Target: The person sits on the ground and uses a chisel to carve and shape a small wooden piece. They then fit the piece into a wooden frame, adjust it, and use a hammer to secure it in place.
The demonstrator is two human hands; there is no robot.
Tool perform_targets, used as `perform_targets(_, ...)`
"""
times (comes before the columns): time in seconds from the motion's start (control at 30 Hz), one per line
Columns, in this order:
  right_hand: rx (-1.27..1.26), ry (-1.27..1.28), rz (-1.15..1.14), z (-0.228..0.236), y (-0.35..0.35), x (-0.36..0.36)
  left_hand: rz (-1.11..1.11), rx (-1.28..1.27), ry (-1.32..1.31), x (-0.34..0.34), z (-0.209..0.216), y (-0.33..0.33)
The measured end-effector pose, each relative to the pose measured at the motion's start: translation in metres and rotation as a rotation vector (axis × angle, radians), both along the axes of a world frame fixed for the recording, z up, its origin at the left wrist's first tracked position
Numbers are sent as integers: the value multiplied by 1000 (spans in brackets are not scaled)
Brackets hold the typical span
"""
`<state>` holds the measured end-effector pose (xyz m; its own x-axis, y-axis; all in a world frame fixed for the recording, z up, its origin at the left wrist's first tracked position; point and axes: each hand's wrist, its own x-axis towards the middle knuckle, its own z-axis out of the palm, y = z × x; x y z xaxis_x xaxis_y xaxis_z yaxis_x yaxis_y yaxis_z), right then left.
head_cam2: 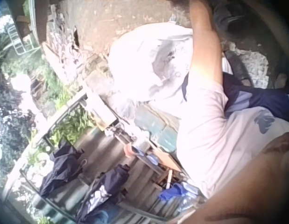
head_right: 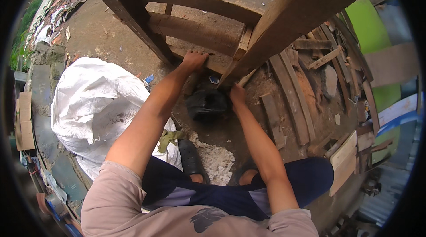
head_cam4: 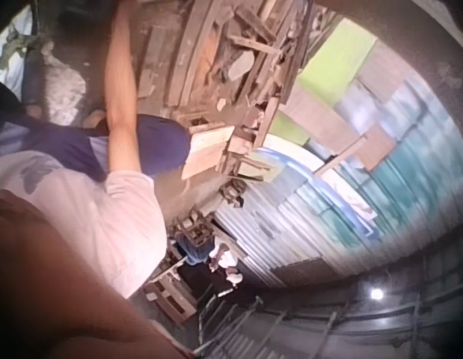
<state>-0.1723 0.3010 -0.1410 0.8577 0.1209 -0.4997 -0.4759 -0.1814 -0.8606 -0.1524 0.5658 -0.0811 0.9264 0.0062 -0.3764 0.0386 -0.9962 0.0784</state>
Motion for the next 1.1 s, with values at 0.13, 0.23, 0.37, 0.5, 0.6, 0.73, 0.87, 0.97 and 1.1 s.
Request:
perform_targets(0.13,-323,-18,22,83,-2,-44,-30,-47,3,8,15,-9)
perform_targets(0.23,-465,-83,-13,99,14,-75,-45,-55,31,11,20,-8)
perform_targets(0.37,-748,-409,226,75,37,-111,-22,-32,-45,2,13,-2)
perform_targets(0.5,-590,-428,197,48,29,-111,-42,-76,-74,0,8,-4)
perform_targets(0.6,-582,-337,273,50,14,-102,-27,-116,-48,1,9,-6)
perform_targets(0.73,-651,-440,412,74,-22,-72,-31,-103,-62,-3,12,-2)
perform_targets(0.87,-716,-279,535,114,-53,-29,-25,-63,-22,-4,16,3)
perform_targets(0.97,-759,-226,460,119,-79,-2,-41,-57,-42,-2,14,-2)
perform_targets(1.1,-886,-384,612,131,-103,9,-63,-90,-60,3,8,-15)
